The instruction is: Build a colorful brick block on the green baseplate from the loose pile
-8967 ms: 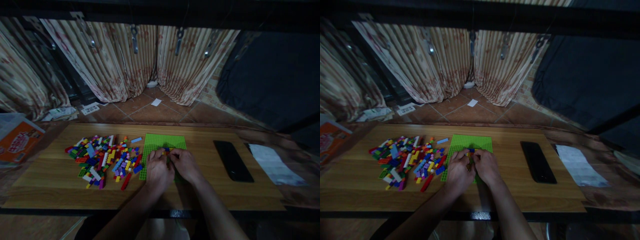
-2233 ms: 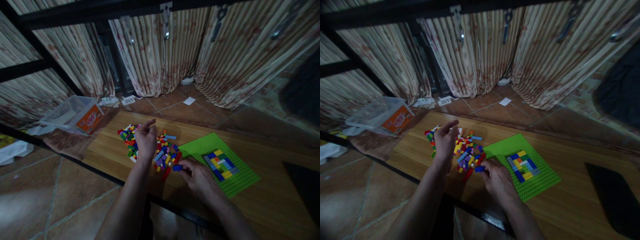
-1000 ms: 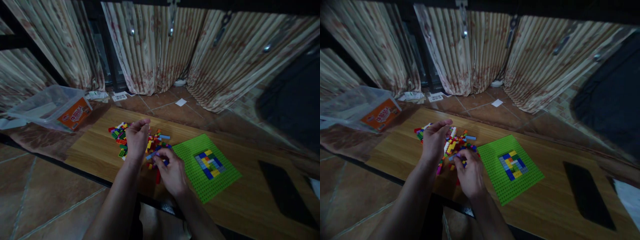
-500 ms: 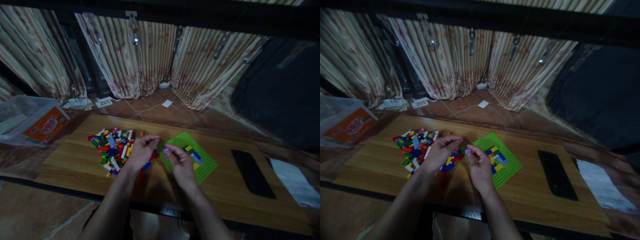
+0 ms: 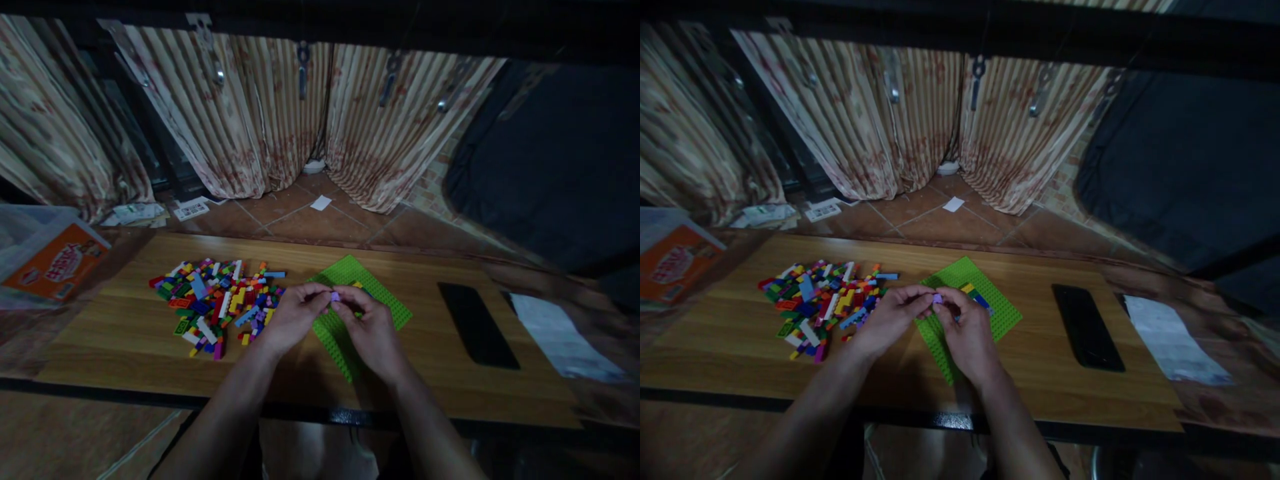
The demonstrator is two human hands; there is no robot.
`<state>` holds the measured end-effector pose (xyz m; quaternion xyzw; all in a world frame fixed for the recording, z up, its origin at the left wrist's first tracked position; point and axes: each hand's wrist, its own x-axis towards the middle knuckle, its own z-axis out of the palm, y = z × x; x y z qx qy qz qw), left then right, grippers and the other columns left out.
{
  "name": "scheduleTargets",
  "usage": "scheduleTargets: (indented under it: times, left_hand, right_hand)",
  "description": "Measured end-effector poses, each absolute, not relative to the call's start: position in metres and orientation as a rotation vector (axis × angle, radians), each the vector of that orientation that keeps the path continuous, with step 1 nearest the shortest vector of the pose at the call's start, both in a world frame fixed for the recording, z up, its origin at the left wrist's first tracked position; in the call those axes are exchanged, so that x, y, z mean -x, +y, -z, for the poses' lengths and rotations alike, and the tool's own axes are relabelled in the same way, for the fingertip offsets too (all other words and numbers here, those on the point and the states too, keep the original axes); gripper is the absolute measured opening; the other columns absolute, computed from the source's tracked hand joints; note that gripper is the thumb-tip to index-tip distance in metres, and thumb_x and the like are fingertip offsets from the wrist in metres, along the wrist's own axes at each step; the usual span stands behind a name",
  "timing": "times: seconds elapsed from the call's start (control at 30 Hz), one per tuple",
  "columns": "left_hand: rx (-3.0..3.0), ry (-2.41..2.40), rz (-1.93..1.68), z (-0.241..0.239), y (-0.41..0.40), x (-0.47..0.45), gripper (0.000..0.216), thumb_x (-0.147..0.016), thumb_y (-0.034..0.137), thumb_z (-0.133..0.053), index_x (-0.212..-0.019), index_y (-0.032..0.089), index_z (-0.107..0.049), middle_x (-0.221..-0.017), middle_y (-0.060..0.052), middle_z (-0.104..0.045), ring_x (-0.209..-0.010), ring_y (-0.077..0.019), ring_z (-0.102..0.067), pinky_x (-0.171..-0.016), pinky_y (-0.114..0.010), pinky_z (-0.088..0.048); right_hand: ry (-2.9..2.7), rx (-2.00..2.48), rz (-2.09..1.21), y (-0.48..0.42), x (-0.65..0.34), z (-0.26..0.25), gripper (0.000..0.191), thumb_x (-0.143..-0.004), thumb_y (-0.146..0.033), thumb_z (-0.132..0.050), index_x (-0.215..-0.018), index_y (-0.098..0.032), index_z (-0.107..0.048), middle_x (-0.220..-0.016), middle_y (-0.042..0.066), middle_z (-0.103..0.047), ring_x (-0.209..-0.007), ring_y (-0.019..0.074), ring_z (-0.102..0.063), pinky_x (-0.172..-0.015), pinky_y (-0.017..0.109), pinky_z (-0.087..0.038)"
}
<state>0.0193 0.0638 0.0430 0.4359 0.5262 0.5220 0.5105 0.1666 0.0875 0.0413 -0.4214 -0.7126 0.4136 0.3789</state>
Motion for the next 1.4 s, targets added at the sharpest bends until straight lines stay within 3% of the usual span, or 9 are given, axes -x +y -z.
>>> scheduleTargets:
  times: [0.17, 0.47, 0.63, 1.4]
  left_hand:
    - [-1.13, 1.259, -1.187, -0.037, 0.067, -0.031, 0.02, -0.08, 0.032, -0.06, -0.074, 0.015, -0.07, -0.065, 0.0, -0.06, -0.061, -0.0112, -0.051, -0.058, -0.022, -0.04]
    - [-1.282, 1.463, -1.265, -0.021, 0.074, -0.026, 0.02, -0.081, 0.032, -0.06, -0.085, 0.018, -0.073, -0.067, -0.001, -0.064, -0.057, -0.0131, -0.053, -0.053, -0.023, -0.04]
    - [-1.388, 1.476, -1.17, -0.02, 0.075, -0.031, 0.018, -0.081, 0.028, -0.058, -0.084, 0.019, -0.073, -0.08, -0.003, -0.071, -0.068, -0.0159, -0.06, -0.06, -0.025, -0.045]
    - [-1.493, 1.577, -0.948, -0.029, 0.073, -0.031, 0.023, -0.086, 0.027, -0.052, -0.089, 0.016, -0.072, -0.075, -0.001, -0.067, -0.067, -0.0135, -0.056, -0.063, -0.024, -0.043]
  right_hand:
    - [-1.921, 1.13, -0.958, 0.095, -0.191, -0.041, 0.02, -0.085, -0.032, -0.06, -0.099, -0.024, -0.07, -0.098, 0.004, -0.072, -0.09, 0.0187, -0.066, -0.085, 0.035, -0.05]
    - [-1.976, 1.294, -0.941, 0.108, -0.234, -0.029, 0.018, -0.082, -0.033, -0.062, -0.092, -0.021, -0.071, -0.092, 0.005, -0.072, -0.083, 0.0199, -0.067, -0.077, 0.035, -0.052]
    - [-2.137, 1.277, -0.929, 0.109, -0.231, -0.025, 0.018, -0.083, -0.029, -0.059, -0.096, -0.022, -0.07, -0.094, 0.004, -0.07, -0.084, 0.0187, -0.065, -0.079, 0.035, -0.05]
    - [-2.278, 1.284, -0.801, 0.113, -0.225, -0.021, 0.026, -0.089, -0.022, -0.048, -0.102, -0.021, -0.071, -0.102, 0.007, -0.068, -0.096, 0.021, -0.062, -0.089, 0.036, -0.046]
